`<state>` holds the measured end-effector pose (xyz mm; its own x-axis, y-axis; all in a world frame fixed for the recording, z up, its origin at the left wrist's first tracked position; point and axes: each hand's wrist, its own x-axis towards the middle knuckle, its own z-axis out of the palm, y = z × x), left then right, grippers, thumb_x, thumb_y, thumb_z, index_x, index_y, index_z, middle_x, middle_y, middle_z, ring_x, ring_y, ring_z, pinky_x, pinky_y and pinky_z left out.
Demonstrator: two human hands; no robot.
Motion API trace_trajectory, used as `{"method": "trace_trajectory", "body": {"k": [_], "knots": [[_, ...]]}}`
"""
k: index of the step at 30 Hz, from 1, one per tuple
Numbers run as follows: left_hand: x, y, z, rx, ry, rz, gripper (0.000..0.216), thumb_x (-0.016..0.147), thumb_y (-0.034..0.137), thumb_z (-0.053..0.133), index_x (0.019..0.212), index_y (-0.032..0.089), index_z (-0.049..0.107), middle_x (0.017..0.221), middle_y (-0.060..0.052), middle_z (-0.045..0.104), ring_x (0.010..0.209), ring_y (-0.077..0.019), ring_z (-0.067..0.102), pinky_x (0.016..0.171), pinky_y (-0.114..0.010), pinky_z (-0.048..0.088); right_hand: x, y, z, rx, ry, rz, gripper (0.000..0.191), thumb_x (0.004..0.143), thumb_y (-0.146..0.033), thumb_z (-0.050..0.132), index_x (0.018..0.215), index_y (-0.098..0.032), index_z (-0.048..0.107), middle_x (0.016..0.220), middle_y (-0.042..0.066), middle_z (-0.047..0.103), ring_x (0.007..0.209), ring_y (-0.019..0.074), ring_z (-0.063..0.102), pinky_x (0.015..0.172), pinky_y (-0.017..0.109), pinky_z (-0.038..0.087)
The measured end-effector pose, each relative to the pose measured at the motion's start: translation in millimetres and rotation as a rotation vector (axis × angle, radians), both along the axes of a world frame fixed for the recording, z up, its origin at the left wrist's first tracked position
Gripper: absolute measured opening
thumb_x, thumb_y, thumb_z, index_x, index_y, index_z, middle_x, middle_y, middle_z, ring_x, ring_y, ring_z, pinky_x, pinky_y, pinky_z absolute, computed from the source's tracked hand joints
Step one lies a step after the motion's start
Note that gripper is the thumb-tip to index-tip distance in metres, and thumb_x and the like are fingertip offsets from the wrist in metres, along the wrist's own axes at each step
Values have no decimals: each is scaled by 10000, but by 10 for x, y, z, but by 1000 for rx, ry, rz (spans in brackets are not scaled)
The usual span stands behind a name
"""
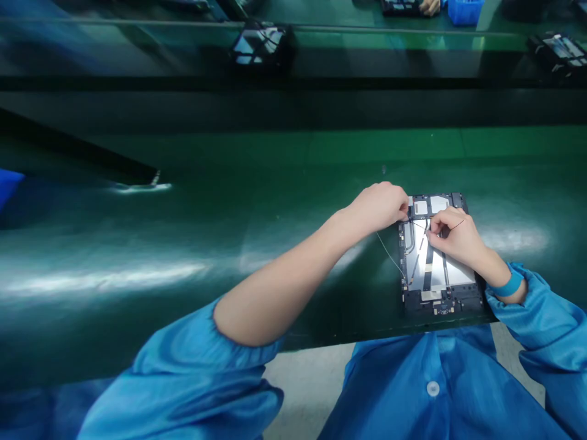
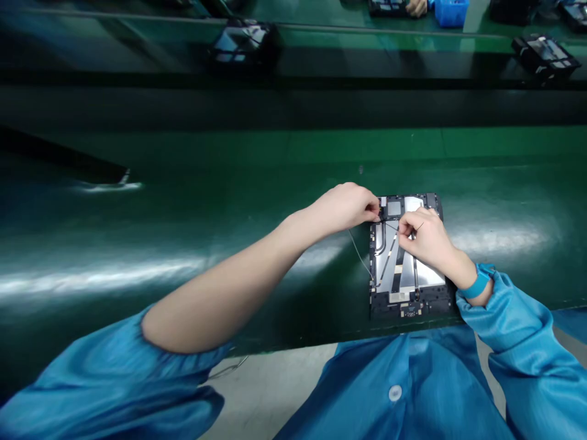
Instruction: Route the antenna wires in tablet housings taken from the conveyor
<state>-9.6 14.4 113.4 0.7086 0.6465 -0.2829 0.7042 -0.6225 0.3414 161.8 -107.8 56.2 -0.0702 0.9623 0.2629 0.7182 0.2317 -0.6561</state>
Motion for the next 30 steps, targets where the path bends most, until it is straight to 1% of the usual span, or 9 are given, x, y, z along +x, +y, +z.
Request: {"method": "trace_trajectory", "body": {"k": [2,5,9,13,16,20,23,26,30], "knots": [[66,4,39,23,48,-38,130,727,118,700,612,179,688,649,-51,643,709,-222,637,667,-289,417,-1,-5,-14,16,-8,8,120,752,-132,627,697,-215,561,681,-18,623,694,175,560,766,318,385],[156,-53,101,33,95,-33,130,725,63,693,631,153,691,671,-87,640,836,-296,679,772,-341,472,7,-21,-20,64,-4,15,116,762,-152,634,694,-216,565,679,-14,622,692,178,556,754,319,386],[231,-152,158,38,74,-1,144,746,-4,651,750,120,725,806,-146,694,983,-347,688,879,-392,491,116,-1,17,116,-11,-49,113,796,-199,640,700,-221,583,665,-3,620,703,194,558,741,329,391],[165,-189,174,121,172,-57,111,835,93,623,875,100,726,934,-190,719,969,-374,701,819,-418,529,303,106,25,128,-9,-179,105,802,-245,670,734,-222,594,722,7,646,729,205,575,760,343,408],[80,-284,172,189,171,-43,154,890,210,599,954,127,711,1014,-156,727,962,-344,706,798,-404,549,379,184,-9,141,-86,-224,85,788,-200,668,750,-222,596,741,16,657,771,224,577,779,359,397],[86,-605,106,126,114,58,262,924,320,533,1040,143,689,1018,-135,728,946,-312,715,795,-388,566,367,193,2,177,-247,-92,117,800,-111,600,754,-218,593,746,30,666,802,234,559,756,356,356],[189,-835,12,118,134,108,323,913,258,503,1144,81,642,1062,-185,703,975,-325,713,806,-398,570,367,141,70,169,-282,36,143,793,-82,579,746,-217,586,732,26,659,804,227,555,747,349,349],[296,-932,-69,147,140,166,328,887,159,477,1166,43,605,1083,-212,680,1012,-317,700,814,-383,568,429,84,118,114,-216,80,130,776,-88,611,751,-215,598,714,13,651,773,208,562,738,337,368],[362,-949,-118,142,119,216,308,878,125,465,1150,53,593,1103,-212,670,1037,-305,680,797,-362,564,573,26,82,-7,45,28,76,790,-208,695,761,-208,625,719,7,645,695,175,560,678,312,411]]}}
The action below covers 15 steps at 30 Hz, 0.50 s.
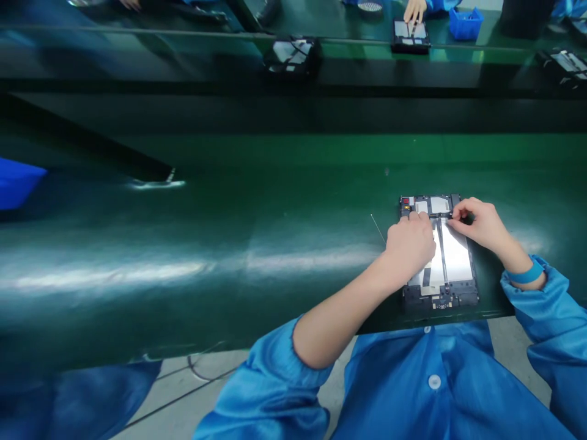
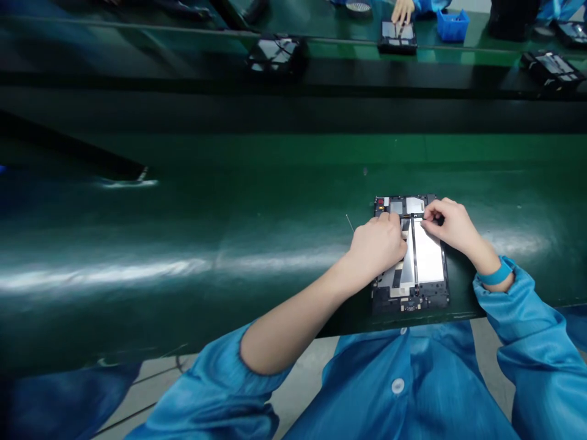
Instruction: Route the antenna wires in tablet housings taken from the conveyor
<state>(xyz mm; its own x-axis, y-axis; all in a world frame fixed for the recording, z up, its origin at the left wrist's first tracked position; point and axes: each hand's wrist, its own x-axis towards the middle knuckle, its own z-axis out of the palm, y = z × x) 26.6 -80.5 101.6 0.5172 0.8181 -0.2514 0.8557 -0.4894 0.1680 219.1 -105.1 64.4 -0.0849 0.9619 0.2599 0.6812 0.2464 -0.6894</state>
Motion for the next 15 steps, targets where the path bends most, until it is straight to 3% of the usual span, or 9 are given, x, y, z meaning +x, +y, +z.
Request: {"method": "trace_trajectory", "body": {"k": [5,8,11,15], "knots": [[-9,-34,10,-38,-55,42,295,859,103,462,1122,80,595,1106,-193,669,1048,-316,656,814,-392,551,151,-20,-107,-170,364,-129,233,727,-349,794,756,-195,622,668,1,623,604,145,541,593,292,426],[-19,4,9,26,-150,28,221,855,135,498,1037,111,621,1068,-167,672,1038,-318,628,854,-417,529,213,3,-132,-232,497,-160,295,676,-375,827,748,-195,606,672,4,627,596,141,553,590,290,448],[13,138,-36,118,-293,-98,187,888,195,529,1010,131,656,1102,-147,667,1054,-309,598,915,-437,496,255,20,-133,-261,523,-168,297,668,-368,830,737,-192,601,689,8,635,611,140,568,608,291,465],[118,387,-138,8,-432,-313,197,915,186,517,934,161,712,1016,-98,692,997,-270,603,908,-412,481,285,13,-134,-274,503,-158,279,678,-352,821,744,-190,603,710,9,641,634,144,584,631,293,479]]}}
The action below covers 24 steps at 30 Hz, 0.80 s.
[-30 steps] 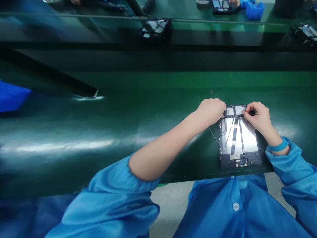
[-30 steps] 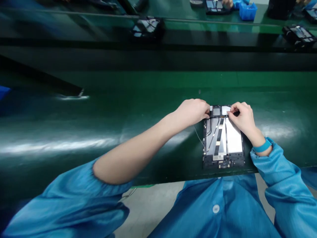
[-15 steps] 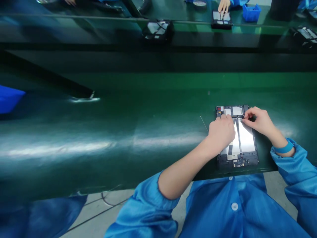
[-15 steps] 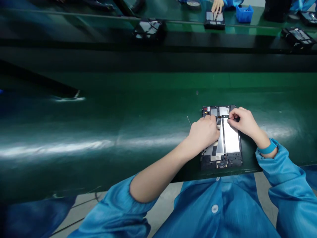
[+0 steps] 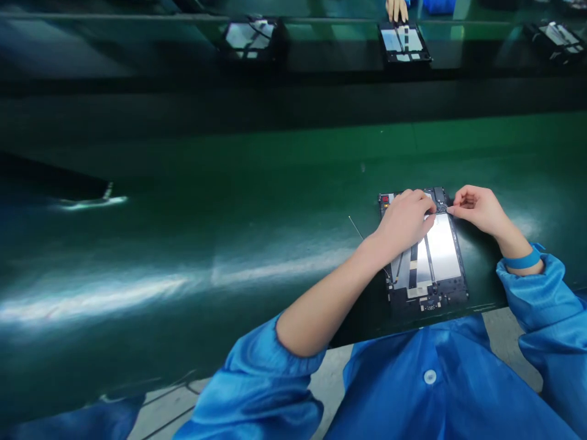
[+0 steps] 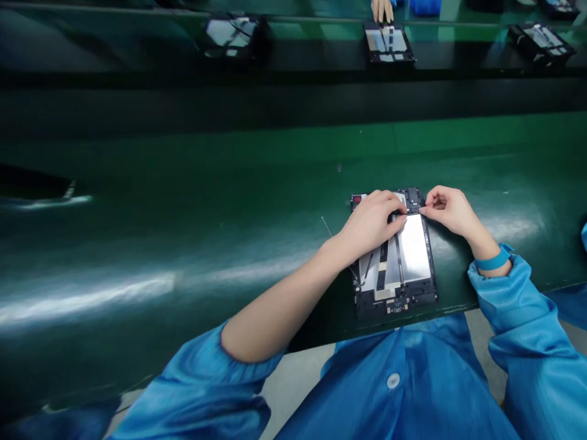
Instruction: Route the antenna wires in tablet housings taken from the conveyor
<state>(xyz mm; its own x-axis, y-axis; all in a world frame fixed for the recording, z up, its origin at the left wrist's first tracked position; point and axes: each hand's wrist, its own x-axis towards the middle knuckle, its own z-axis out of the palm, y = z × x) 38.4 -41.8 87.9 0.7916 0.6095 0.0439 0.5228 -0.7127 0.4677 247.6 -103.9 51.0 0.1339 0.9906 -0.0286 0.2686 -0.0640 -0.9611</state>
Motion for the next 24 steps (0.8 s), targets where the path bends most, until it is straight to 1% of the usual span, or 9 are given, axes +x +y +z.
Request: {"method": "trace_trajectory", "body": {"k": [3,6,8,17,22,24], "knots": [[66,136,-48,-113,-47,-19,186,896,168,552,849,172,732,931,-72,697,932,-240,622,875,-378,480,14,-9,0,-12,-7,17,285,679,-355,821,742,-192,595,719,8,640,644,146,586,639,296,486],[88,200,-57,-217,-104,-5,150,873,160,601,825,176,743,913,-52,710,878,-205,645,844,-342,480,28,-13,6,-25,-36,27,284,687,-363,810,740,-192,590,722,8,636,643,146,579,633,296,482],[89,217,-51,-245,-116,10,138,860,155,619,818,178,749,901,-46,716,847,-194,650,812,-327,479,40,-15,12,-26,-55,25,279,694,-364,804,744,-192,590,726,9,635,647,147,579,635,298,480],[177,198,-4,-229,-18,74,172,846,153,598,789,172,759,863,-59,726,811,-207,653,775,-326,483,96,-44,35,-29,-79,21,285,698,-360,816,750,-192,592,734,11,632,659,150,590,648,301,491],[230,186,17,-178,60,91,186,838,164,576,752,180,740,856,-62,719,830,-224,659,785,-337,493,115,-22,69,-10,-58,-9,369,650,-429,863,737,-203,585,724,15,636,654,160,583,640,319,499],[244,175,24,-148,66,84,177,847,170,571,807,178,744,906,-71,714,875,-233,659,792,-338,492,92,1,81,12,-40,-30,412,626,-469,877,734,-208,576,712,12,631,643,161,576,622,318,490]]}}
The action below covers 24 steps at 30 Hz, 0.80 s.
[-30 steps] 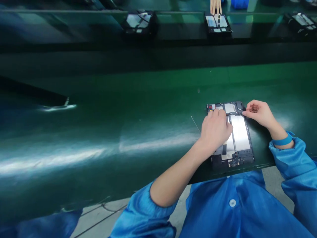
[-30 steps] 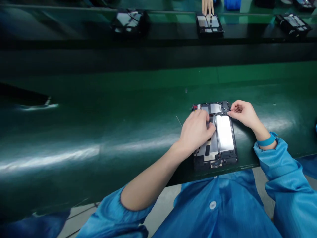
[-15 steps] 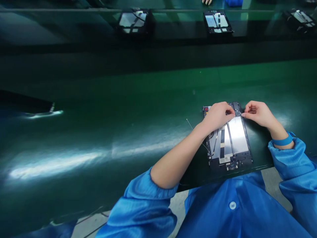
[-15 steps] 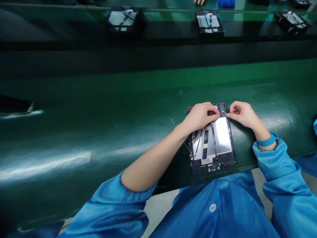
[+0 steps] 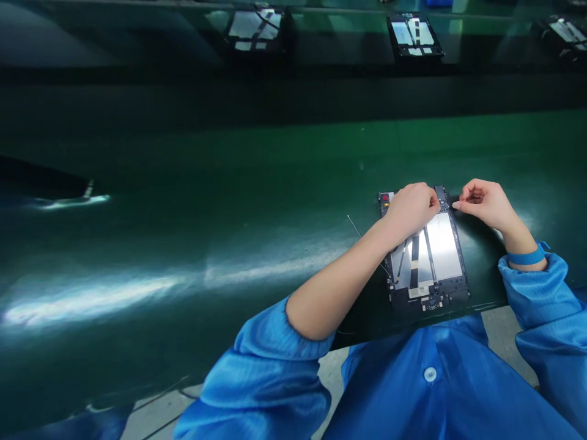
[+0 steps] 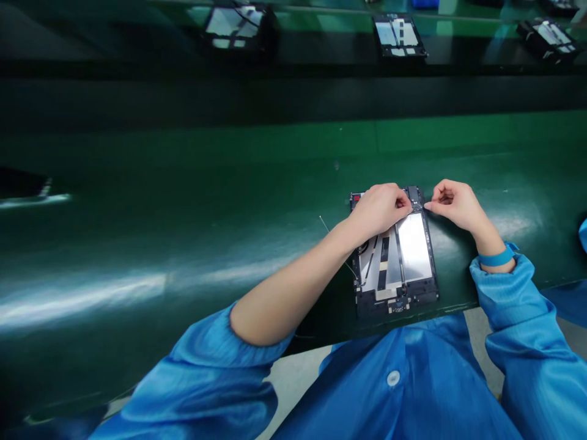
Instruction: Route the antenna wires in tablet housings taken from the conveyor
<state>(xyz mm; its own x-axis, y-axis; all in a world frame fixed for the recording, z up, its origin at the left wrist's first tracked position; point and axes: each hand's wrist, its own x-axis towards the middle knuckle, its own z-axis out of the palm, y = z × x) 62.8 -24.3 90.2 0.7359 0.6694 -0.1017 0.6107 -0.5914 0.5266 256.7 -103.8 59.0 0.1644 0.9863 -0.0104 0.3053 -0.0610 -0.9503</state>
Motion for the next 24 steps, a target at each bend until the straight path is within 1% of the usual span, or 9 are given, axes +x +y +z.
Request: {"method": "trace_trajectory", "body": {"k": [3,5,6,8,11,14,18,24], "knots": [[27,-24,14,21,-46,-72,172,867,205,584,935,184,741,973,-74,708,933,-238,655,800,-333,490,-84,28,3,50,41,-46,455,617,-516,879,728,-218,553,710,6,624,626,153,557,600,310,473],[47,-34,17,27,-71,-102,172,894,246,574,922,186,732,946,-69,711,925,-240,654,794,-335,489,-151,39,-9,86,60,-65,454,635,-522,870,726,-221,543,720,5,619,640,152,558,611,308,474],[54,-33,13,35,-73,-88,181,906,252,560,890,185,727,922,-68,713,917,-241,654,792,-338,488,-180,43,-20,100,66,-68,437,650,-512,862,734,-221,547,734,6,619,657,152,564,622,306,477],[57,-21,-3,56,-61,-14,184,908,232,549,853,183,718,893,-66,719,915,-244,654,790,-339,486,-221,52,-50,103,72,-62,384,672,-460,847,772,-215,568,762,3,616,672,145,563,626,293,468],[36,5,-36,40,-24,82,153,889,209,568,871,179,716,886,-63,730,912,-245,660,784,-337,489,-245,68,-99,44,60,-30,326,669,-374,824,812,-201,588,751,-14,590,632,118,516,593,270,426],[7,11,-54,11,0,90,157,893,216,568,876,176,718,899,-64,736,910,-244,666,783,-337,496,-250,82,-128,0,56,-10,302,670,-357,801,796,-196,578,732,-22,572,619,111,487,585,264,408],[-4,-5,-64,17,-6,98,164,895,220,561,891,180,721,915,-69,740,929,-248,672,802,-338,504,-256,87,-129,-4,61,-20,294,666,-345,793,784,-197,567,733,-22,571,626,112,491,597,265,402],[8,-7,-79,35,-7,80,178,897,204,544,897,175,719,940,-78,741,953,-252,672,829,-347,508,-247,92,-98,-31,69,-24,342,638,-367,827,788,-198,570,748,-21,576,632,111,497,601,265,412]]}}
